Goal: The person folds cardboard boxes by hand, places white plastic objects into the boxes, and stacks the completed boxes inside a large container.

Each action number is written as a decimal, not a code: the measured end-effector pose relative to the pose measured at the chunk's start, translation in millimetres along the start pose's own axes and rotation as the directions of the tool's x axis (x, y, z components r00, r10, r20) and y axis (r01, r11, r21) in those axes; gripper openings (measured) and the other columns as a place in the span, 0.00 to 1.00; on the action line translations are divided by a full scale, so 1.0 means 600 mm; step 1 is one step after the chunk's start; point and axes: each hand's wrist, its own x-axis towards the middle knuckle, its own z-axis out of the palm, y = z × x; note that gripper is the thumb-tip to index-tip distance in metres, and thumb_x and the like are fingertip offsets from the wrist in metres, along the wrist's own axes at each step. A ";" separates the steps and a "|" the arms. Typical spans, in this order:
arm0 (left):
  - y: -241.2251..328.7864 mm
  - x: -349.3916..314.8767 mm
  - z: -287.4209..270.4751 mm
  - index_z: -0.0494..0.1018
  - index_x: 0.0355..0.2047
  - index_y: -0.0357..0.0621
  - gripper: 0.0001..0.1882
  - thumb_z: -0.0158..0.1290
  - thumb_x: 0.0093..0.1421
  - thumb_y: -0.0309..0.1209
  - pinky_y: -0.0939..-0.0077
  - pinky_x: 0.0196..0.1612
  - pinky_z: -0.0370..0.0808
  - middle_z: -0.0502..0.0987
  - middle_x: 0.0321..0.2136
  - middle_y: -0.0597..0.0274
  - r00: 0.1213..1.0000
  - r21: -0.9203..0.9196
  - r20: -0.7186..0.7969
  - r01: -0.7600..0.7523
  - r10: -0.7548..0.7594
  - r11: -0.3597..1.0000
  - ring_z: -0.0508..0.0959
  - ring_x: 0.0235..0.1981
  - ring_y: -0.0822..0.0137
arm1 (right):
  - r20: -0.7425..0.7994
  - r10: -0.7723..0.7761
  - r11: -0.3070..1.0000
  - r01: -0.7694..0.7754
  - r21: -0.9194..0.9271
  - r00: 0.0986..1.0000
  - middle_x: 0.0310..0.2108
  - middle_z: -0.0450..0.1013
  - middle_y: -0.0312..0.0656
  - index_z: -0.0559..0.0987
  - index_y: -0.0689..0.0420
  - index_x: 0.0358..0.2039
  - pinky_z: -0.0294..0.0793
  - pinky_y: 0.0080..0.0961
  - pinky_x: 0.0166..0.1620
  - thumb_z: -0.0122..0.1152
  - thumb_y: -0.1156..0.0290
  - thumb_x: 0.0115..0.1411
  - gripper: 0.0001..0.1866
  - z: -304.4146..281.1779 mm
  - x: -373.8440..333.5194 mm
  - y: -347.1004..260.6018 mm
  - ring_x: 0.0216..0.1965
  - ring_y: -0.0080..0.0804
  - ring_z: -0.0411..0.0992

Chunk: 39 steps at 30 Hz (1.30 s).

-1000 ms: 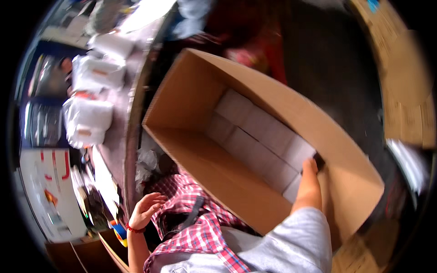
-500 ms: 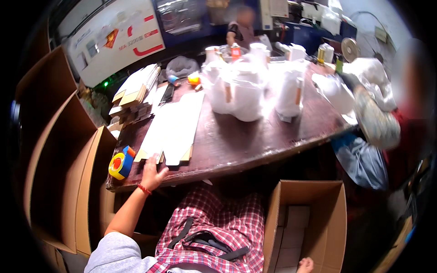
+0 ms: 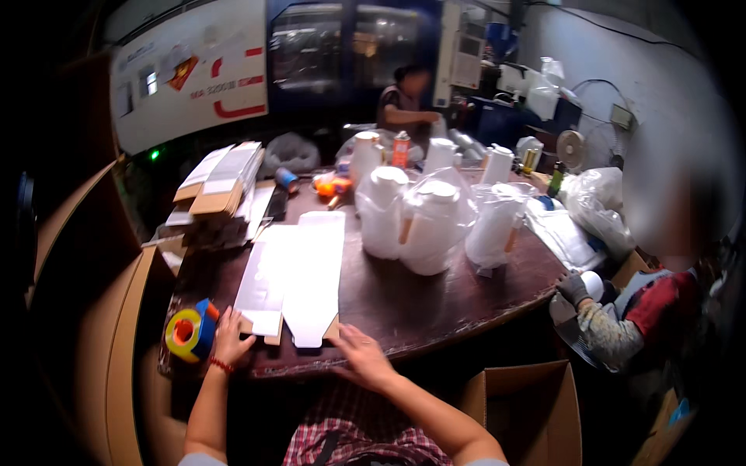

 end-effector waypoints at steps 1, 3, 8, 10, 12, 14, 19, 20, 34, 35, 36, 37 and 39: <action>-0.002 -0.001 -0.003 0.65 0.57 0.36 0.39 0.65 0.46 0.36 0.58 0.62 0.64 0.59 0.63 0.40 1.000 -0.039 -0.002 -0.012 0.012 0.999 0.64 0.62 0.44 | 0.036 0.020 0.995 -0.016 -0.097 0.999 0.66 0.55 0.52 0.63 0.51 0.64 0.56 0.48 0.65 0.65 0.54 0.56 0.38 0.037 0.032 -0.004 0.67 0.53 0.53; -0.013 -0.002 -0.006 0.67 0.55 0.35 0.35 0.64 0.47 0.32 0.59 0.61 0.65 0.60 0.62 0.40 0.999 -0.087 -0.007 -0.040 0.040 0.995 0.66 0.60 0.44 | 0.111 0.080 0.989 -0.065 -0.133 0.991 0.66 0.55 0.51 0.62 0.48 0.64 0.54 0.49 0.64 0.62 0.51 0.57 0.37 0.096 0.079 0.001 0.68 0.53 0.52; 0.002 -0.006 -0.023 0.72 0.49 0.34 0.24 0.60 0.50 0.24 0.57 0.62 0.64 0.67 0.57 0.43 0.998 -0.358 -0.056 -0.004 -0.017 0.934 0.67 0.59 0.45 | 0.034 -0.073 0.980 0.078 -0.184 0.997 0.55 0.69 0.48 0.73 0.52 0.52 0.69 0.42 0.56 0.60 0.58 0.59 0.23 0.133 0.106 0.023 0.56 0.51 0.68; 0.016 -0.005 -0.039 0.64 0.58 0.36 0.33 0.60 0.50 0.23 0.58 0.61 0.65 0.65 0.60 0.45 0.983 -0.390 -0.182 -0.071 -0.001 0.918 0.68 0.58 0.47 | -0.033 -0.164 0.960 0.152 -0.237 0.986 0.50 0.74 0.45 0.76 0.53 0.48 0.77 0.36 0.48 0.60 0.61 0.59 0.18 0.118 0.110 0.013 0.49 0.47 0.75; 0.045 0.005 -0.057 0.57 0.63 0.39 0.39 0.60 0.51 0.24 0.59 0.61 0.66 0.63 0.61 0.44 0.901 -0.256 -0.431 -0.181 0.055 0.950 0.67 0.59 0.48 | -0.124 -0.261 0.933 0.217 -0.286 0.957 0.45 0.77 0.43 0.76 0.56 0.45 0.81 0.27 0.36 0.59 0.67 0.59 0.14 0.092 0.120 0.018 0.44 0.40 0.78; 0.097 0.012 -0.101 0.40 0.70 0.44 0.49 0.60 0.55 0.26 0.59 0.65 0.60 0.53 0.65 0.42 0.967 -0.872 -0.134 -0.011 -0.216 0.490 0.58 0.65 0.51 | -0.195 -0.254 0.929 0.183 -0.323 0.947 0.45 0.77 0.44 0.75 0.57 0.45 0.81 0.27 0.34 0.57 0.69 0.61 0.13 0.071 0.137 0.033 0.42 0.38 0.79; 0.203 0.026 -0.106 0.40 0.68 0.38 0.56 0.65 0.50 0.37 0.51 0.68 0.51 0.48 0.65 0.35 0.920 -0.589 -0.345 -0.365 0.185 0.721 0.51 0.67 0.42 | -0.665 -0.194 0.975 0.066 -0.212 0.721 0.37 0.78 0.50 0.77 0.60 0.42 0.80 0.31 0.33 0.57 0.77 0.60 0.10 -0.083 0.196 -0.003 0.32 0.42 0.79; 0.250 0.018 -0.114 0.41 0.68 0.35 0.56 0.66 0.49 0.39 0.50 0.69 0.48 0.47 0.66 0.34 0.933 -0.551 -0.305 -0.338 0.194 0.763 0.49 0.68 0.40 | -0.733 -0.198 0.977 0.075 -0.198 0.650 0.34 0.78 0.51 0.78 0.60 0.42 0.78 0.32 0.29 0.58 0.77 0.60 0.09 -0.110 0.204 -0.024 0.29 0.43 0.79; 0.385 -0.035 -0.348 0.68 0.50 0.36 0.19 0.57 0.62 0.31 0.62 0.50 0.76 0.76 0.47 0.47 0.341 -0.292 -0.931 -0.469 -0.134 0.834 0.78 0.45 0.56 | -0.893 -0.024 0.953 0.280 0.115 0.450 0.60 0.65 0.56 0.65 0.61 0.59 0.66 0.40 0.59 0.46 0.53 0.70 0.27 -0.435 -0.001 -0.173 0.62 0.44 0.64; 0.387 -0.064 -0.389 0.65 0.54 0.35 0.28 0.61 0.60 0.36 0.66 0.45 0.78 0.75 0.46 0.47 0.265 -0.463 -0.882 -0.334 -0.390 0.821 0.79 0.42 0.59 | -0.900 0.080 0.950 0.242 0.199 0.428 0.63 0.61 0.53 0.62 0.59 0.63 0.58 0.42 0.64 0.50 0.54 0.68 0.30 -0.454 -0.003 -0.172 0.66 0.43 0.59; 0.366 -0.078 -0.415 0.56 0.63 0.37 0.38 0.62 0.59 0.34 0.63 0.49 0.76 0.72 0.51 0.45 0.210 -0.369 -0.924 -0.286 -0.318 0.884 0.76 0.50 0.58 | -0.887 0.146 0.934 0.236 0.270 0.438 0.66 0.57 0.51 0.57 0.57 0.66 0.54 0.43 0.65 0.53 0.52 0.66 0.36 -0.470 -0.009 -0.164 0.68 0.44 0.54; 0.381 -0.087 -0.438 0.52 0.65 0.38 0.40 0.62 0.58 0.33 0.62 0.51 0.75 0.71 0.52 0.46 0.204 -0.340 -0.940 -0.461 -0.275 0.820 0.74 0.52 0.57 | -0.875 0.194 0.901 0.272 0.338 0.443 0.66 0.56 0.52 0.53 0.55 0.68 0.52 0.44 0.66 0.57 0.50 0.63 0.40 -0.475 -0.009 -0.155 0.68 0.45 0.53; 0.406 -0.102 -0.457 0.48 0.68 0.40 0.44 0.62 0.58 0.31 0.62 0.54 0.73 0.70 0.54 0.48 0.244 -0.311 -0.949 -0.633 -0.198 0.709 0.72 0.54 0.56 | -0.851 0.226 0.842 0.344 0.415 0.474 0.66 0.55 0.54 0.49 0.53 0.69 0.52 0.47 0.67 0.60 0.47 0.60 0.46 -0.480 -0.014 -0.151 0.68 0.48 0.53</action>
